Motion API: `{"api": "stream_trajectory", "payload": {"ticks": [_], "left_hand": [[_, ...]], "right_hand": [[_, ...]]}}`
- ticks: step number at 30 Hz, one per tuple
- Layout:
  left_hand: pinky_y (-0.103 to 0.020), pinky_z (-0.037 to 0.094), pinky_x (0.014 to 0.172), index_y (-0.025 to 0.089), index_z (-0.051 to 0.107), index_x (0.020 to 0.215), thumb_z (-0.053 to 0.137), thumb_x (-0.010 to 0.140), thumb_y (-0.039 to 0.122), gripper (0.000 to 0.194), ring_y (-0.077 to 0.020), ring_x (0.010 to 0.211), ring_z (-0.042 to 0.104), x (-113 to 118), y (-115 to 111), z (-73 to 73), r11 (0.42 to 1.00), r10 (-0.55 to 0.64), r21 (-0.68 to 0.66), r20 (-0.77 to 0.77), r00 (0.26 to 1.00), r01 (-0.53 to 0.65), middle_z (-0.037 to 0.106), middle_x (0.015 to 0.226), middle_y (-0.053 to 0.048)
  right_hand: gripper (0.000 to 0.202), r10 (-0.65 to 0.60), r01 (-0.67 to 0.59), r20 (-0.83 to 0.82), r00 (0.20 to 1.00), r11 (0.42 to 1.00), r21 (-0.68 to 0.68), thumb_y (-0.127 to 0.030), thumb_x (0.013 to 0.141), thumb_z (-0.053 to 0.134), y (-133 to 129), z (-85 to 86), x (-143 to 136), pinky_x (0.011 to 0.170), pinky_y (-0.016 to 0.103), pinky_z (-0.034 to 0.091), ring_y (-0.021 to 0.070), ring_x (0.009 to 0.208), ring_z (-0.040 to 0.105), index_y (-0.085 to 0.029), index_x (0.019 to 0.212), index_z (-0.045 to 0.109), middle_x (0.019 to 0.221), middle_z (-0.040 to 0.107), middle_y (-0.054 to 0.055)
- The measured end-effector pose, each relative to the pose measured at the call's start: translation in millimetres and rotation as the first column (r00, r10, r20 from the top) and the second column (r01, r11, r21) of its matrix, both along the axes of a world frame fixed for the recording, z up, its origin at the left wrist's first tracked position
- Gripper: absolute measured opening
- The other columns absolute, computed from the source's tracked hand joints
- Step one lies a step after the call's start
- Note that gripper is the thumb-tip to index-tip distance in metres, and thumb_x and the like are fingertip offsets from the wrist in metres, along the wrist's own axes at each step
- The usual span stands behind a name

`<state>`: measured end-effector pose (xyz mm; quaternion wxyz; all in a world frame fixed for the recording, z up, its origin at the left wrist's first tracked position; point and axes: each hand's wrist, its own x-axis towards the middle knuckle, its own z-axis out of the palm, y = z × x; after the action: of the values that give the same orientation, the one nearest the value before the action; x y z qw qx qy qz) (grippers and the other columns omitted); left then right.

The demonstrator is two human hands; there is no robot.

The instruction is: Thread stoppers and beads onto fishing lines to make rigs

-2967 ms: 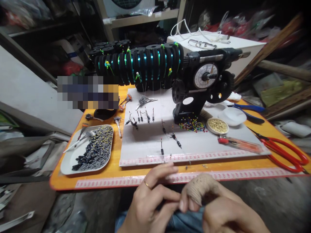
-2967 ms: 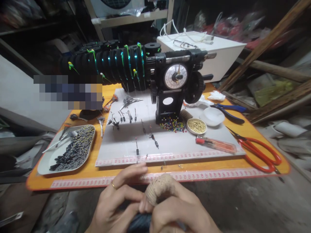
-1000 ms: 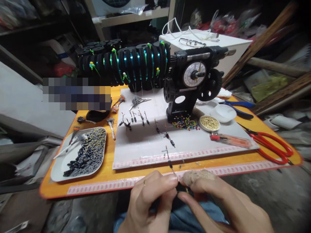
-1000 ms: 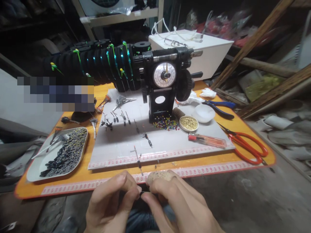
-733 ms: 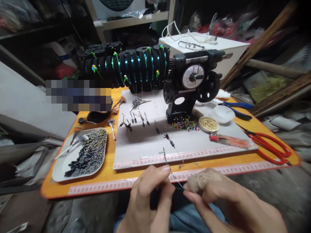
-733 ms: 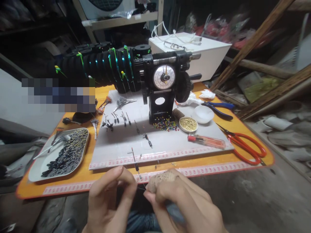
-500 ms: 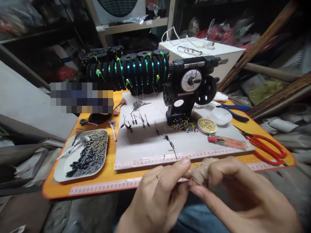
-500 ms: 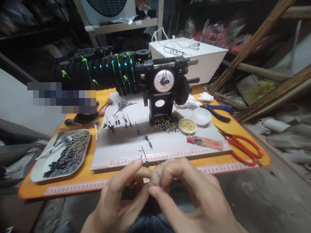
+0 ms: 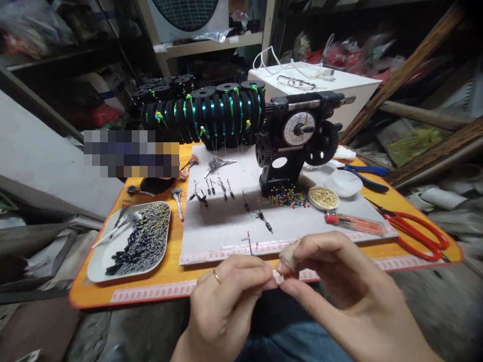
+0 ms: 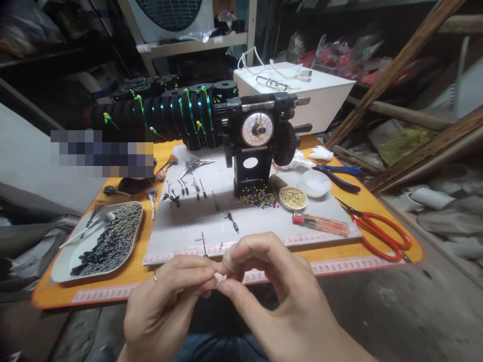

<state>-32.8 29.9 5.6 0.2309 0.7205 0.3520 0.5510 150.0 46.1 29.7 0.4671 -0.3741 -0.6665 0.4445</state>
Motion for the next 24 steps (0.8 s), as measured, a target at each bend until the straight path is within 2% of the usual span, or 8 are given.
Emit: {"api": "stream_trajectory", "payload": {"ticks": [2, 4, 8, 12, 16, 18, 21, 24], "left_hand": [[-0.018, 0.058, 0.061, 0.018, 0.068, 0.106, 0.058, 0.088, -0.007, 0.032, -0.0120, 0.074, 0.071, 0, -3, -1.1, 0.996, 0.015, -0.088, 0.079, 0.997, -0.008, 0.075, 0.094, -0.007], [-0.020, 0.058, 0.061, 0.018, 0.069, 0.099, 0.058, 0.087, -0.006, 0.029, -0.0119, 0.069, 0.069, 0, -6, 1.3, 0.992, 0.046, -0.121, 0.072, 0.996, -0.037, 0.074, 0.086, -0.005], [-0.022, 0.057, 0.063, 0.016, 0.068, 0.091, 0.062, 0.084, -0.004, 0.022, -0.0141, 0.069, 0.069, -3, -7, 10.4, 0.994, 0.093, -0.057, -0.011, 0.996, -0.093, 0.070, 0.074, -0.004], [-0.021, 0.055, 0.062, 0.015, 0.067, 0.090, 0.061, 0.084, -0.005, 0.021, -0.0128, 0.066, 0.067, -6, -6, 15.2, 0.993, 0.113, -0.036, -0.062, 0.992, -0.115, 0.069, 0.072, -0.004], [-0.020, 0.055, 0.065, 0.015, 0.066, 0.091, 0.060, 0.085, -0.005, 0.022, -0.0122, 0.069, 0.068, -7, -6, 15.8, 0.991, 0.109, -0.064, -0.069, 0.992, -0.114, 0.069, 0.074, -0.003], [-0.020, 0.055, 0.065, 0.016, 0.066, 0.089, 0.062, 0.086, -0.003, 0.020, -0.0126, 0.070, 0.069, -8, -5, 15.4, 0.988, 0.110, -0.101, -0.059, 0.992, -0.116, 0.070, 0.075, -0.003], [-0.020, 0.055, 0.063, 0.017, 0.068, 0.086, 0.065, 0.087, 0.002, 0.016, -0.0136, 0.073, 0.070, -8, -4, 15.0, 0.975, 0.112, -0.188, -0.045, 0.993, -0.119, 0.071, 0.077, -0.003], [-0.018, 0.055, 0.060, 0.018, 0.069, 0.084, 0.065, 0.088, 0.004, 0.014, -0.0129, 0.071, 0.069, -8, -3, 16.1, 0.959, 0.116, -0.253, -0.057, 0.992, -0.126, 0.070, 0.076, -0.002]], "right_hand": [[0.036, -0.027, 0.036, -0.111, 0.993, 0.996, 0.084, -0.001, 0.088, 0.061, -2, -5.7, -4, 0.079, 0.024, 0.063, 0.0135, 0.085, 0.070, -0.031, 0.107, 0.058, 0.090, 0.067, -0.003], [0.045, -0.046, 0.065, -0.092, 0.995, 0.976, 0.209, 0.004, 0.086, 0.059, -4, -9.4, -3, 0.081, 0.029, 0.064, 0.0165, 0.086, 0.073, -0.033, 0.111, 0.060, 0.091, 0.072, -0.002], [0.052, -0.027, -0.117, 0.296, 0.955, 0.881, 0.459, 0.000, 0.086, 0.066, -6, -9.0, 15, 0.090, 0.035, 0.065, 0.0247, 0.098, 0.077, -0.032, 0.127, 0.065, 0.113, 0.079, 0.003], [0.039, -0.051, -0.189, 0.441, 0.896, 0.855, 0.483, -0.017, 0.096, 0.062, -4, -7.5, 31, 0.099, 0.038, 0.062, 0.0275, 0.110, 0.074, -0.030, 0.132, 0.066, 0.124, 0.076, 0.006], [0.050, -0.023, -0.247, 0.470, 0.882, 0.828, 0.504, -0.003, 0.089, 0.062, -1, -12.3, 37, 0.099, 0.035, 0.061, 0.0271, 0.111, 0.074, -0.029, 0.132, 0.064, 0.122, 0.077, 0.005], [0.050, -0.022, -0.227, 0.460, 0.887, 0.848, 0.478, 0.002, 0.085, 0.061, -2, -15.1, 38, 0.098, 0.033, 0.062, 0.0259, 0.108, 0.074, -0.029, 0.124, 0.065, 0.117, 0.078, 0.004], [0.041, -0.025, -0.213, 0.492, 0.870, 0.881, 0.422, 0.001, 0.084, 0.059, -4, -16.6, 40, 0.094, 0.034, 0.063, 0.0265, 0.101, 0.076, -0.029, 0.112, 0.065, 0.109, 0.078, 0.003], [0.039, -0.049, -0.252, 0.529, 0.847, 0.839, 0.482, -0.004, 0.086, 0.061, -4, -13.8, 41, 0.097, 0.034, 0.061, 0.0285, 0.106, 0.074, -0.027, 0.117, 0.064, 0.111, 0.079, 0.004]]}}
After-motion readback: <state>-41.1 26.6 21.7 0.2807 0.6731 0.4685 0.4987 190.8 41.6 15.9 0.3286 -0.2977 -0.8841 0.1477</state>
